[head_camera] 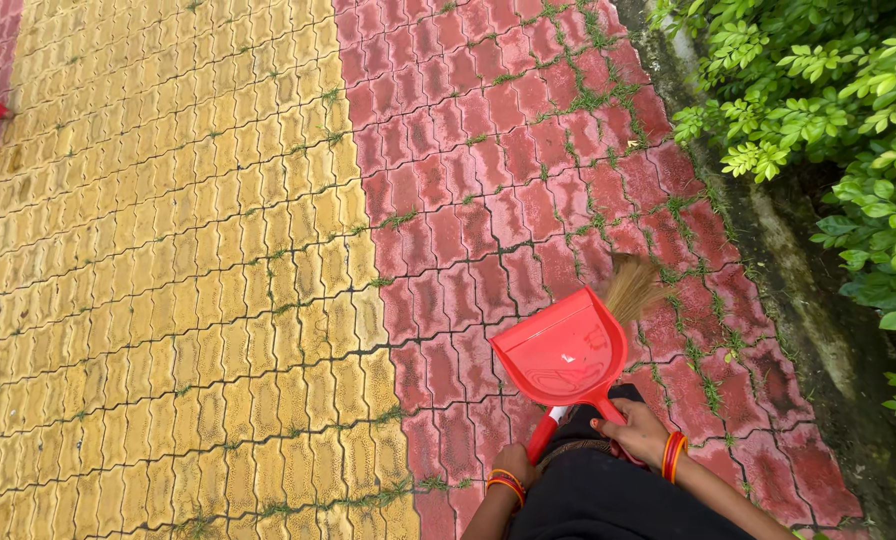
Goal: The person sweeps debris from a paved outdoor path using a handheld broom and collects it in a red dustpan.
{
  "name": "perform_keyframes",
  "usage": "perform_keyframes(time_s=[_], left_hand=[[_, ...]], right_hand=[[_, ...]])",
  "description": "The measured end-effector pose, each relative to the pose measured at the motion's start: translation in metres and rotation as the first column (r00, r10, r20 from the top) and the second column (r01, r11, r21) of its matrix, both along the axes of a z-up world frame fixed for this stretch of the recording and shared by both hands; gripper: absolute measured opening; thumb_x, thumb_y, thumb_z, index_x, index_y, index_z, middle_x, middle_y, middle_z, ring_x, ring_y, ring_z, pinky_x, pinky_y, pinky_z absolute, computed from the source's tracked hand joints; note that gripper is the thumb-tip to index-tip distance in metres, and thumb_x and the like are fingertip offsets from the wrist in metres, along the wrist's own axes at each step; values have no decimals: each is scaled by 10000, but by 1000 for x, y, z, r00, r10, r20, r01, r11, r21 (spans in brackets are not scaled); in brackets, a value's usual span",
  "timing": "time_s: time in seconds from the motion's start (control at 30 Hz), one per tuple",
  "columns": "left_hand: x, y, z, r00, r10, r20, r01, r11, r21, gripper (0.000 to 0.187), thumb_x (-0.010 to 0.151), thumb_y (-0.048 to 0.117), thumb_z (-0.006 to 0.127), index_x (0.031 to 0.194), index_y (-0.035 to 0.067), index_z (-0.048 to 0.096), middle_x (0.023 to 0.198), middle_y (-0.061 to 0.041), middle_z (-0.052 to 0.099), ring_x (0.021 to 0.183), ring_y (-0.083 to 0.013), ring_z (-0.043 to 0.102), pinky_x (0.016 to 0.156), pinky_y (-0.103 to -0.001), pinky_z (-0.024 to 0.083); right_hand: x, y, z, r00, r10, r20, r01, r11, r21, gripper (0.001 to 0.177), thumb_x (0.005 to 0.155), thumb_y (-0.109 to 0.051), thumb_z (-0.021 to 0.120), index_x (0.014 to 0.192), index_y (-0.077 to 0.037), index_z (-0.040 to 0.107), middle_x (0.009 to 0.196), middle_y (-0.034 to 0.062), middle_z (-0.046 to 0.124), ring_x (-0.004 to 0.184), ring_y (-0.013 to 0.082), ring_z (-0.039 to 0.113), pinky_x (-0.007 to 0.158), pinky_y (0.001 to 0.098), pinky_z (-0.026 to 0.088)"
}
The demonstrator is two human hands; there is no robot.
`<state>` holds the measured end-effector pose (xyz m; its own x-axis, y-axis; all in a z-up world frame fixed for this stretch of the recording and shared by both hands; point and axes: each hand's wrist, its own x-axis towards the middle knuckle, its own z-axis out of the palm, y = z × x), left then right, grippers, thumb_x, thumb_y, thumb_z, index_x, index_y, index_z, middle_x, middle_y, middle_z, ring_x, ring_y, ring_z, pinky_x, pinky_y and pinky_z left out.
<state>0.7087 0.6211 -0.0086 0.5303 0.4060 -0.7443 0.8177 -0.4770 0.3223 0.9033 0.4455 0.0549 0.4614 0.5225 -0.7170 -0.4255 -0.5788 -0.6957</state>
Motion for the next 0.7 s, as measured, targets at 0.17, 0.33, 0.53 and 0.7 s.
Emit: perform_keyframes(time_s=[0.17,0.33,0.53,0.7], left_hand=[[19,34,17,971,221,-93,-208,969,134,361,756,199,758,1063,27,675,1098,-223,711,1042,-391,710,910,-465,579],[37,74,31,892,436,-116,-392,876,283,396,742,234,752,1071,24,688,1092,-217,736,1052,-389,720,933,-469,579],[72,108,19,741,652,-159,-614,754,232,372,771,147,677,1093,-40,667,959,-221,780,860,-353,826,780,-469,654],[123,104,2,852,491,-180,-444,861,249,394,800,209,729,1130,-2,681,1094,-214,728,1026,-370,732,882,-463,594]], right_hand=[[72,14,26,999,33,-24,-34,999,-40,707,887,-224,751,1484,-25,430,550,89,606,394,163,532,363,316,386],[135,5,28,999,53,11,-52,998,-24,595,898,-233,753,1399,-17,515,549,75,613,393,147,543,359,301,395],[173,-2,15,999,1,-49,0,1000,12,396,886,-198,738,1224,-10,655,572,44,612,424,128,580,374,291,447],[187,6,25,997,20,-70,-27,995,-95,389,883,-203,737,1225,-40,650,551,65,593,413,149,539,369,308,369]])
